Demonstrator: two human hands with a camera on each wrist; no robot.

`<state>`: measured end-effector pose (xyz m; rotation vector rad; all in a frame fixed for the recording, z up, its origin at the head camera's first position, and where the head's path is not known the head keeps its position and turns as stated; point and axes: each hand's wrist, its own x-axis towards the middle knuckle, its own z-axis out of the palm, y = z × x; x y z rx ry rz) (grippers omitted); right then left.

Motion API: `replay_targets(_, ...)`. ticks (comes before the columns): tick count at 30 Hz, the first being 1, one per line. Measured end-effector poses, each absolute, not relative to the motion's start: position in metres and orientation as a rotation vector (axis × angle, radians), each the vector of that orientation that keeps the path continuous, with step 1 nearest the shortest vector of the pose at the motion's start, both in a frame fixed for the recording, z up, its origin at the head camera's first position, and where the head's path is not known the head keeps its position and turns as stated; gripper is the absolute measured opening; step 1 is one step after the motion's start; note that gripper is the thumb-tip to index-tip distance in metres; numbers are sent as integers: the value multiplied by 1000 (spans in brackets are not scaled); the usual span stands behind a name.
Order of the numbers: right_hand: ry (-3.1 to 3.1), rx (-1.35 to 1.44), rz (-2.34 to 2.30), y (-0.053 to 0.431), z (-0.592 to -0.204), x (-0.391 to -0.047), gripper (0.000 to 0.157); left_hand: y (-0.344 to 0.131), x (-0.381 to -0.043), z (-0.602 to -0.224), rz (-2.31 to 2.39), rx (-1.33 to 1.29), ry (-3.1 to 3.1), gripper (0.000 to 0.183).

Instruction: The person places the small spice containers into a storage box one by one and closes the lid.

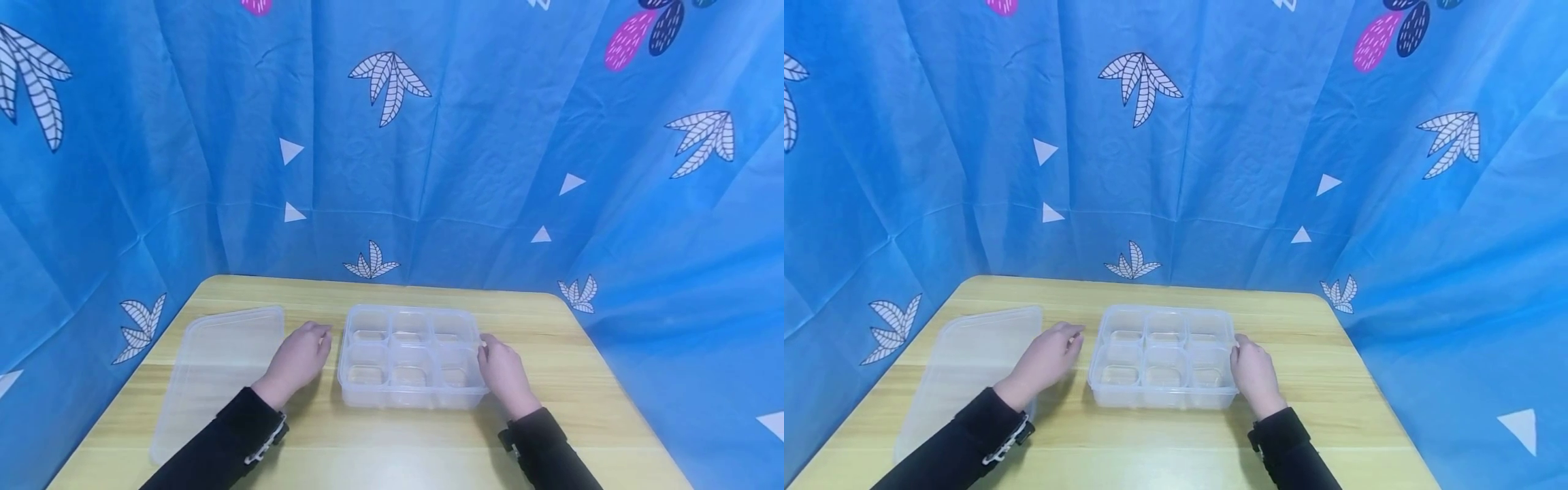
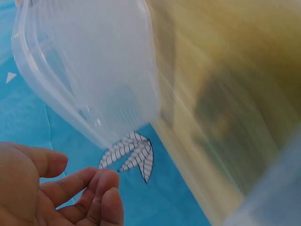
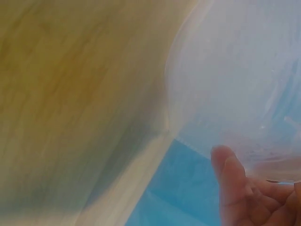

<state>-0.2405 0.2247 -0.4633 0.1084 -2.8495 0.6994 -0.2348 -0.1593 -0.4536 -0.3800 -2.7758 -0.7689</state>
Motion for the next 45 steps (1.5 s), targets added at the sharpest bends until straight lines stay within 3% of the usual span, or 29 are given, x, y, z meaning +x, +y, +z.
replay_targets(21,-2821,109,701,225,-468,-240,35,-245,-230,-436,-623,-223,-2743,36)
replay_targets(45,-2860,83,745,224,-468,-239,38,-339,-219,-471,-553,165,-3023,41)
